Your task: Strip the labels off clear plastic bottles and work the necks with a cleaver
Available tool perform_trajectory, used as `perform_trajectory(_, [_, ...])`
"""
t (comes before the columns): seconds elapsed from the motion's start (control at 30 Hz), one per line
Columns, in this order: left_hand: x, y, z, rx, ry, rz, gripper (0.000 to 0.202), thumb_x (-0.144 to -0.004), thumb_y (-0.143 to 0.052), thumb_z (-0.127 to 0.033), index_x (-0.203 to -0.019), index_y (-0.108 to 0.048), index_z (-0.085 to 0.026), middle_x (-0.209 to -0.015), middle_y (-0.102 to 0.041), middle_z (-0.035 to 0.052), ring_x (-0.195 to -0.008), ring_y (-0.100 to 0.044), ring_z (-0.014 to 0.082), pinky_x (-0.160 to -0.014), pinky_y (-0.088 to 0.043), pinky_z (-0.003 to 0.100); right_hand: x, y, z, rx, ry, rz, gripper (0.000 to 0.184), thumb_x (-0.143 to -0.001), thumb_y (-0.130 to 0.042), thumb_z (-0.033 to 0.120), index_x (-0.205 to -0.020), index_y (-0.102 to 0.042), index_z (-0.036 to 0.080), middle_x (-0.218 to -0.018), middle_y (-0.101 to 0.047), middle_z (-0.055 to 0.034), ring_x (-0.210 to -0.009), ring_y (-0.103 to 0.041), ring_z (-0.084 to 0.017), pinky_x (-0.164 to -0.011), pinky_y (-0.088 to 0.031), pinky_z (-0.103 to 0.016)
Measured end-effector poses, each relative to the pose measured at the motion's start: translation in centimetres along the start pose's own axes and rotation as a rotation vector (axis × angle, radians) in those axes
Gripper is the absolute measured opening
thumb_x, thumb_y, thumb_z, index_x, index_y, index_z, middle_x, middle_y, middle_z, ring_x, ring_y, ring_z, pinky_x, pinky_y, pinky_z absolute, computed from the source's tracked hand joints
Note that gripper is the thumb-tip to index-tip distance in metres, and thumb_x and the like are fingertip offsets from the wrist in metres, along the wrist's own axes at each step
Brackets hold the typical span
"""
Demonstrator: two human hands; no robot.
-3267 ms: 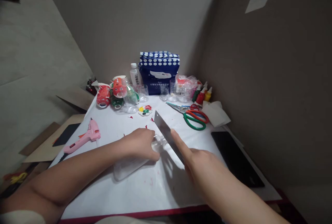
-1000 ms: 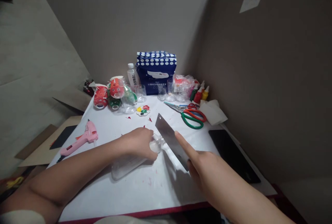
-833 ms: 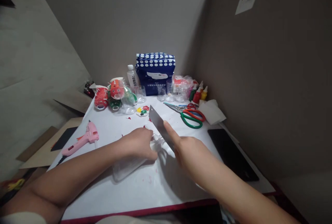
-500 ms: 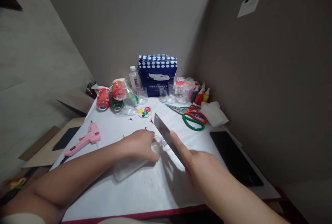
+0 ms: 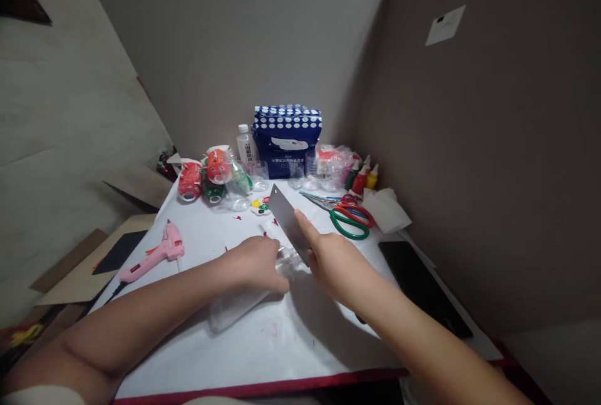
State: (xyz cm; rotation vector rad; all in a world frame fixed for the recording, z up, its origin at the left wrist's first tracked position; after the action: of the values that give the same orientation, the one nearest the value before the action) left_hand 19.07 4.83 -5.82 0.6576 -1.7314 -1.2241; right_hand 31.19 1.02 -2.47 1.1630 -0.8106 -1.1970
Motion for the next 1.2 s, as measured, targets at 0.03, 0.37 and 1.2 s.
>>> perform_trajectory(0.03, [0.0, 0.0, 0.2, 0.009, 0.004, 0.004, 0.063, -0.051, -0.061, -0.061, -0.096, -0.065, -0.017, -0.09, -0.069, 0.0119, -0.08, -0.064, 0.0288, -0.057, -0.049, 0.031, 0.0, -0.1, 0.2, -0.012, 0.005, 0.0, 0.07, -0.084, -0.042, 0.014, -0.149, -0.018, 0.017, -0.063, -0.063, -0.0026, -0.049, -0.051, -0.015, -0.048, -0.028, -0.023])
perform_trajectory(0.37, [-0.3, 0.0, -0.1, 0.001, -0.079, 0.027, 0.058, -0.051, -0.06, -0.057, -0.093, -0.065, -0.016, -0.087, -0.069, 0.0124, -0.08, -0.064, 0.0295, -0.056, -0.048, 0.031, 7.5, 0.4, -2.2, -0.121, -0.024, 0.108, 0.071, -0.083, -0.04, 0.015, -0.15, -0.016, 0.026, -0.057, -0.063, -0.0016, -0.045, -0.056, -0.02, -0.046, -0.041, -0.028])
perform_trajectory(1.2, [-0.9, -0.7, 0.9, 0.052, -0.017, 0.003, 0.064, -0.049, -0.061, -0.063, -0.094, -0.066, -0.017, -0.092, -0.07, 0.0128, -0.084, -0.065, 0.0295, -0.057, -0.049, 0.031, 4.8, -0.4, -2.5, -0.123, -0.038, 0.08, 0.066, -0.087, -0.036, 0.016, -0.15, -0.017, 0.016, -0.059, -0.058, 0.0005, -0.047, -0.052, -0.016, -0.05, -0.037, -0.024])
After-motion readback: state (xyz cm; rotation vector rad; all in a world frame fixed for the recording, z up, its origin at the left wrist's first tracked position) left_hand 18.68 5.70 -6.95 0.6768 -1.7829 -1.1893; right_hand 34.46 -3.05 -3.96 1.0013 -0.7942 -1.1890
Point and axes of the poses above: each hand's wrist, its own x-axis away from the middle knuckle, its own y-axis out of the back of the hand, z = x × y, the point moved 7 cm from there along -x, towards the middle knuckle
